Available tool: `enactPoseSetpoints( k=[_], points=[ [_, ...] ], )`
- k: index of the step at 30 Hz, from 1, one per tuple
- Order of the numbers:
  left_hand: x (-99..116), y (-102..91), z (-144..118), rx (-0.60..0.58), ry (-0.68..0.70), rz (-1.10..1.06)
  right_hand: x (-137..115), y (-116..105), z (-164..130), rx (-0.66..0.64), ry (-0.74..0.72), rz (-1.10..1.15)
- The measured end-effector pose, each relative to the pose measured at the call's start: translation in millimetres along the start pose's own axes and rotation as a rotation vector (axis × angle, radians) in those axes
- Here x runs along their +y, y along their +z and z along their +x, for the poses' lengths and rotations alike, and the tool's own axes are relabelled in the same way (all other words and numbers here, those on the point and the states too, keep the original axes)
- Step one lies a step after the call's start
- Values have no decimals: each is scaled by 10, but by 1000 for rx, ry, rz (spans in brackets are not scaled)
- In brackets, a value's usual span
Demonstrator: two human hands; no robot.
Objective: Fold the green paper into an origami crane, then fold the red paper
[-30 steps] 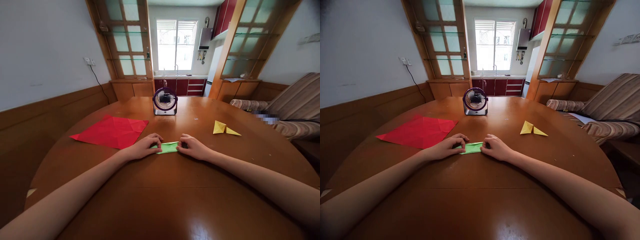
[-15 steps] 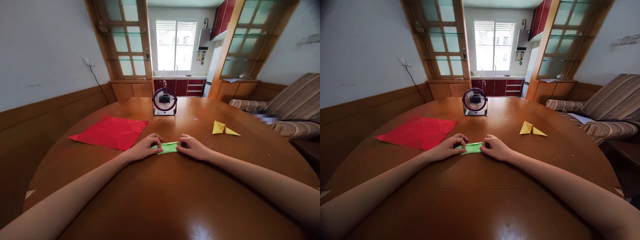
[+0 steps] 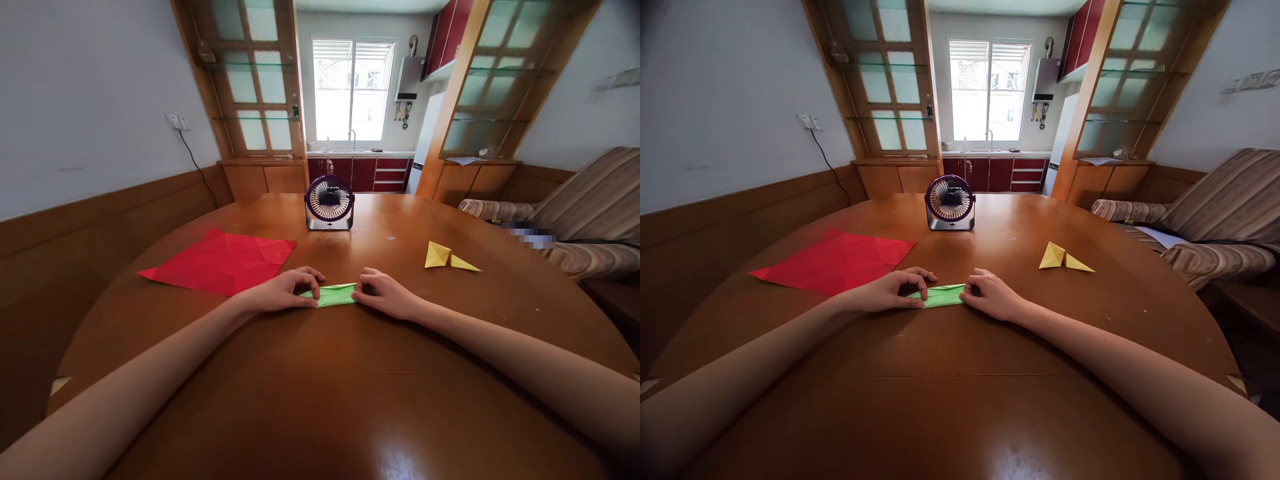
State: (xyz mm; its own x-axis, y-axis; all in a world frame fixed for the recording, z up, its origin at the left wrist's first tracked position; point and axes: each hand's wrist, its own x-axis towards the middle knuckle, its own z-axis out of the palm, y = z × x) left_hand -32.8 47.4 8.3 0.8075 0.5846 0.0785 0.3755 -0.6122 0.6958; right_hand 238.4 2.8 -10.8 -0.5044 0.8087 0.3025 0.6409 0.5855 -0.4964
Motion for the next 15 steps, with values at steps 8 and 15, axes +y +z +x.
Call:
enactPoseSetpoints(
  k=[8, 15],
  points=[
    [100, 232, 56, 229, -146, -16, -8, 17, 16, 13, -5, 1],
    [72, 354, 97, 353, -152, -30, -23, 17, 12, 15, 3, -14]
  ],
)
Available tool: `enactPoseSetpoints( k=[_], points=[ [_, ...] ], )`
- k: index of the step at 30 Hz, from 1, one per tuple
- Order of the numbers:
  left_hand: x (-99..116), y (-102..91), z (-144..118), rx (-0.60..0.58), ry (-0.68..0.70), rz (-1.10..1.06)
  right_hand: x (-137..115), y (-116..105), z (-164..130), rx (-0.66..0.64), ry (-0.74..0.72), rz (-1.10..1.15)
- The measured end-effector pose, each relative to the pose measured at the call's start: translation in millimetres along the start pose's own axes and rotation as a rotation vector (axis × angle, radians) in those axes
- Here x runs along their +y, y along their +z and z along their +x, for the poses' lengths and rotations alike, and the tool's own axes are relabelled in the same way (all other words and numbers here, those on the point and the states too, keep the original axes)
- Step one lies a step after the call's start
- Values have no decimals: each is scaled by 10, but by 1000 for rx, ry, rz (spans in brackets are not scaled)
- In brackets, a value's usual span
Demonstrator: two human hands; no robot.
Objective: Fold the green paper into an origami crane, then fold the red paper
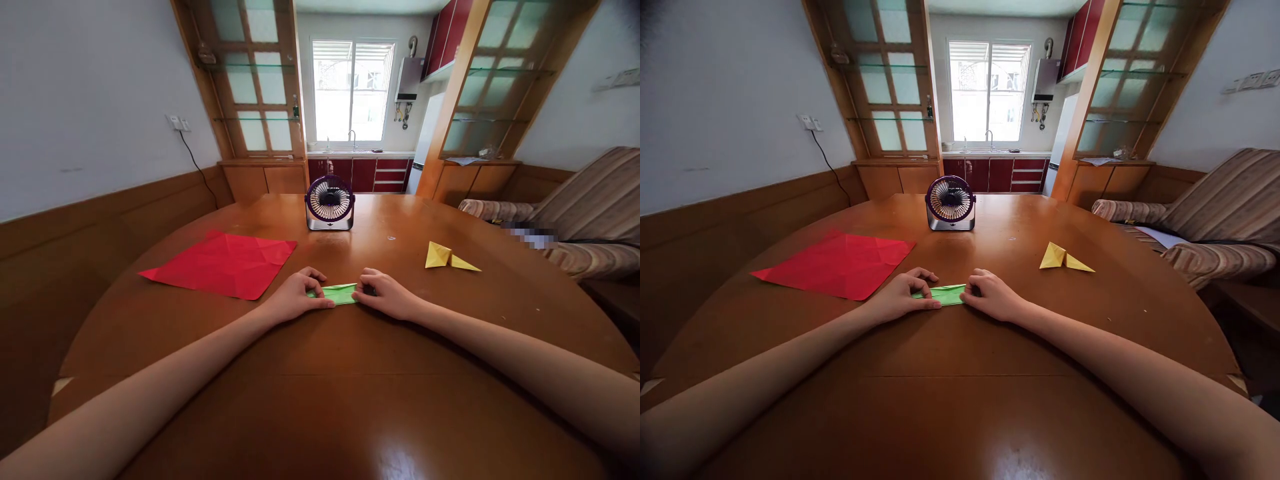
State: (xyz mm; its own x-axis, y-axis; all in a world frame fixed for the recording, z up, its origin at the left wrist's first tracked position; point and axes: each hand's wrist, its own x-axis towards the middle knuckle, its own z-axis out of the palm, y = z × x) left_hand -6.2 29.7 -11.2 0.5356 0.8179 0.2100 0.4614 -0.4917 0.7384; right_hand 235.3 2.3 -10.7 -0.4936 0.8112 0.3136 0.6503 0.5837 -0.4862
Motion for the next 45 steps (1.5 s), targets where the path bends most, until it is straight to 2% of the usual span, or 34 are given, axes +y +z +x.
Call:
enactPoseSetpoints(
  k=[5, 9, 13, 20, 22, 24, 27, 30, 45],
  points=[
    [6, 6, 10, 16, -53, 21, -25, 1, 2, -6, 15, -24],
    [25, 33, 0, 68, -68, 119, -43, -2, 4, -9, 16, -35],
    [47, 55, -21, 105, -49, 215, -60, -1, 3, -7, 19, -45],
    [36, 16, -24, 75, 25, 319, -69, 15, 8, 4, 40, -66],
    [49, -16, -31, 59, 69, 334, -70, 19, 10, 10, 46, -65],
    [75, -42, -48, 23, 180, 337, -70, 23, 12, 14, 48, -66],
    [115, -56, -82, -109, 416, 375, -64, 28, 14, 14, 45, -62],
    [128, -50, -103, -197, 546, 460, -58, 29, 16, 11, 46, -59],
    [121, -30, -109, -183, 657, 677, -69, 22, 18, 5, 54, -61]
  ],
)
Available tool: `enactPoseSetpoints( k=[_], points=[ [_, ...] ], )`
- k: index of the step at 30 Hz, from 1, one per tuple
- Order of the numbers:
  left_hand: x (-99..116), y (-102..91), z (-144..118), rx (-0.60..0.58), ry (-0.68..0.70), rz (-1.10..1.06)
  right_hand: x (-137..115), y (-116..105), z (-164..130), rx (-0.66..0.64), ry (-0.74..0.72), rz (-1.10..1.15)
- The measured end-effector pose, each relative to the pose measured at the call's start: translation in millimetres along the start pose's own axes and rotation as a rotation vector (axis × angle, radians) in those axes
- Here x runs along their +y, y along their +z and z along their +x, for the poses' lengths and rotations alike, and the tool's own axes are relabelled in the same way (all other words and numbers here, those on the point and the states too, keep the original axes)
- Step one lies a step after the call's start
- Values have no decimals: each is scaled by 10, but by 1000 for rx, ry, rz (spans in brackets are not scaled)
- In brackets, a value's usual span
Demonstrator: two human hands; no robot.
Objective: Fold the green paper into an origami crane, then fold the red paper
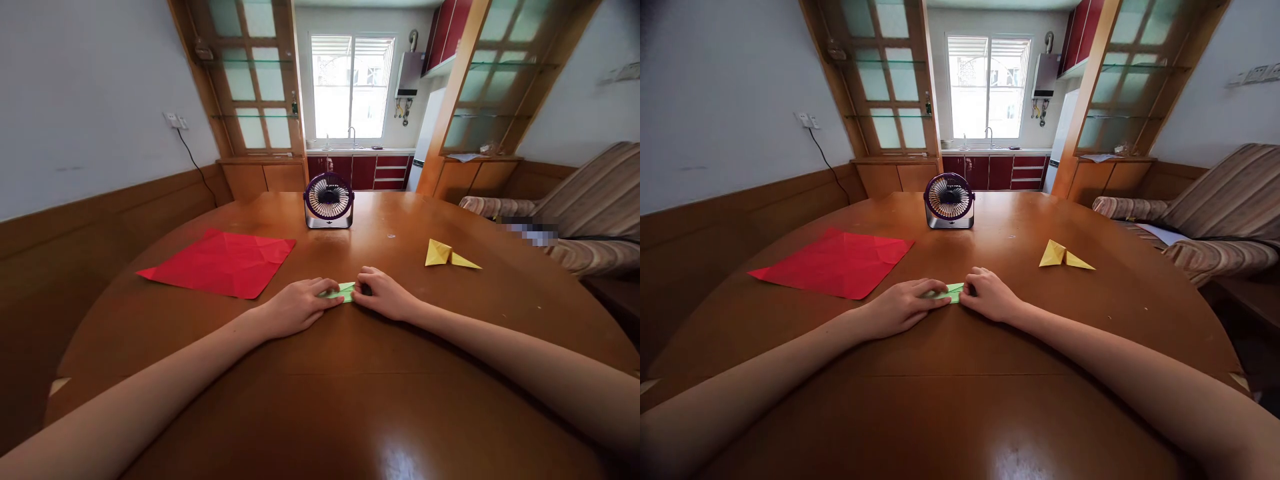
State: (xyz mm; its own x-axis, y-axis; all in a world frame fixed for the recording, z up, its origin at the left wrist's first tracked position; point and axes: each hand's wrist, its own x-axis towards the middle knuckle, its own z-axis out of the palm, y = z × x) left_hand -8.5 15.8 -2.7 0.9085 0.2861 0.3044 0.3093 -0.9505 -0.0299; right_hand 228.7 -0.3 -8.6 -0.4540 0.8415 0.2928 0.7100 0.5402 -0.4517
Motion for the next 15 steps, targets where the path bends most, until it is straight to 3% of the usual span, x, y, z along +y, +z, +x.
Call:
enactPoseSetpoints(
  k=[15],
  points=[
    [12, -54, 4, -19, -16, -102, 88, -13, -9, 20, -66, 69]
  ],
)
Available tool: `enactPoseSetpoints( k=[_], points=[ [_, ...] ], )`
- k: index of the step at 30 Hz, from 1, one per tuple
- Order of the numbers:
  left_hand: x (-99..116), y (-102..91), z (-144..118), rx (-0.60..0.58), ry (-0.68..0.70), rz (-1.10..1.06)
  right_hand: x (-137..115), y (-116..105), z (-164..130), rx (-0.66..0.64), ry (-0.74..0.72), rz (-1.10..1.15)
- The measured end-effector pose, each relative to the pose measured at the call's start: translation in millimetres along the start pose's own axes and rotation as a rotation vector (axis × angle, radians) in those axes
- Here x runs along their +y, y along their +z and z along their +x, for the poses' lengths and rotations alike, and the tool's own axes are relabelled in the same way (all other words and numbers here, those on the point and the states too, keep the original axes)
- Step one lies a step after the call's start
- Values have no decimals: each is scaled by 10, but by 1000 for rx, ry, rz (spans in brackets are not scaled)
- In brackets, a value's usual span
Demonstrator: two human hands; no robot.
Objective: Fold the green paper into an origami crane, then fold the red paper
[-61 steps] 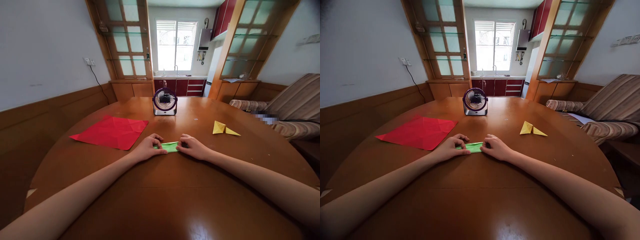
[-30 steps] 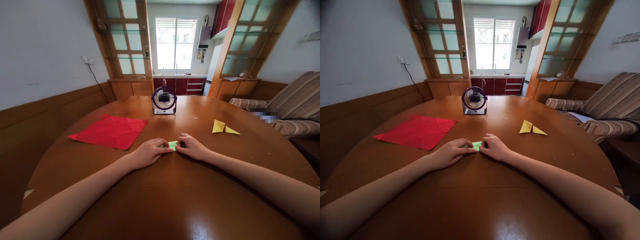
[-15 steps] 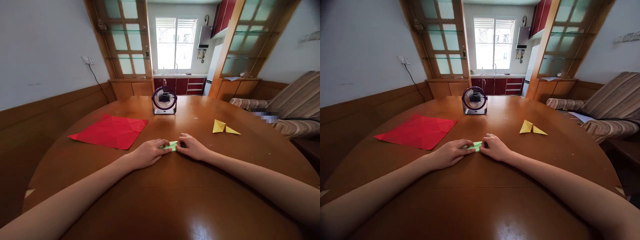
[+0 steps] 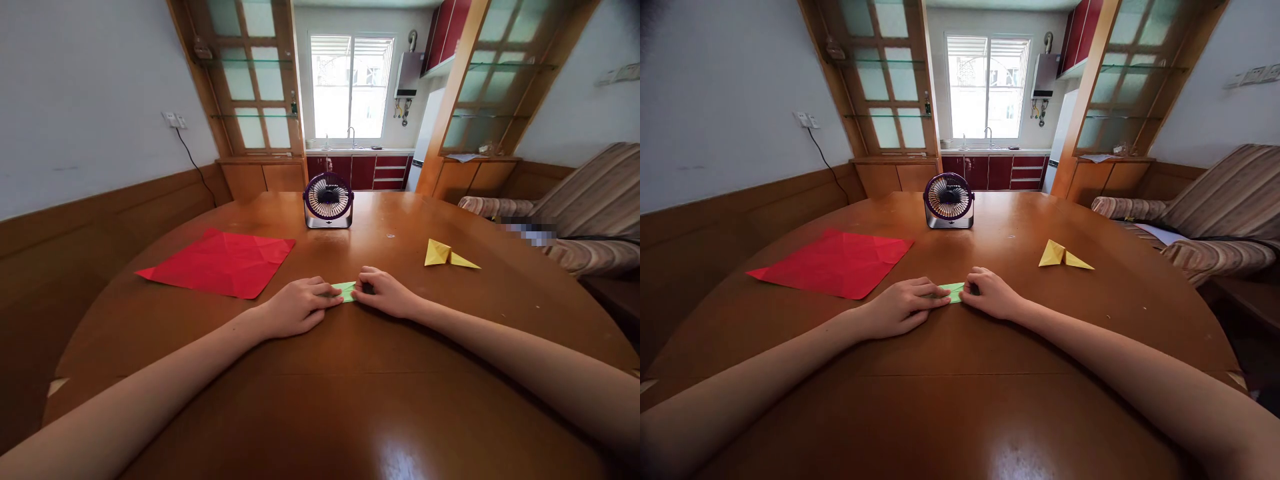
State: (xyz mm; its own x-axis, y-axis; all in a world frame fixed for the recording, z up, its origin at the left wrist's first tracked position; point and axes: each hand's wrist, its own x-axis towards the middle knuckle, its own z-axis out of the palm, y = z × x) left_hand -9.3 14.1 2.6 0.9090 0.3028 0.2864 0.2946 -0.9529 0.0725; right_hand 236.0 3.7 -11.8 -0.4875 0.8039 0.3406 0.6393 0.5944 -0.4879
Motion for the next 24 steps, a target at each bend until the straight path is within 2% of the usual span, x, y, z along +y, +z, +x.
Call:
enactPoseSetpoints(
  k=[3, 6, 11, 15, 24],
  points=[
    [5, -15, -2, -8, -6, -8, 62, -51, -27, 8, -72, 80],
    [7, -21, -5, -5, 0, -10, 92, -117, -55, -37, -218, 132],
    [24, -29, -2, -5, 6, -21, 72, -182, -73, -139, -439, 46],
    [23, -31, -9, 4, -35, -68, 71, -203, -65, -169, -493, -18],
    [-104, -31, -59, 53, -114, -329, 107, -241, -37, -211, -559, -68]
  ],
)
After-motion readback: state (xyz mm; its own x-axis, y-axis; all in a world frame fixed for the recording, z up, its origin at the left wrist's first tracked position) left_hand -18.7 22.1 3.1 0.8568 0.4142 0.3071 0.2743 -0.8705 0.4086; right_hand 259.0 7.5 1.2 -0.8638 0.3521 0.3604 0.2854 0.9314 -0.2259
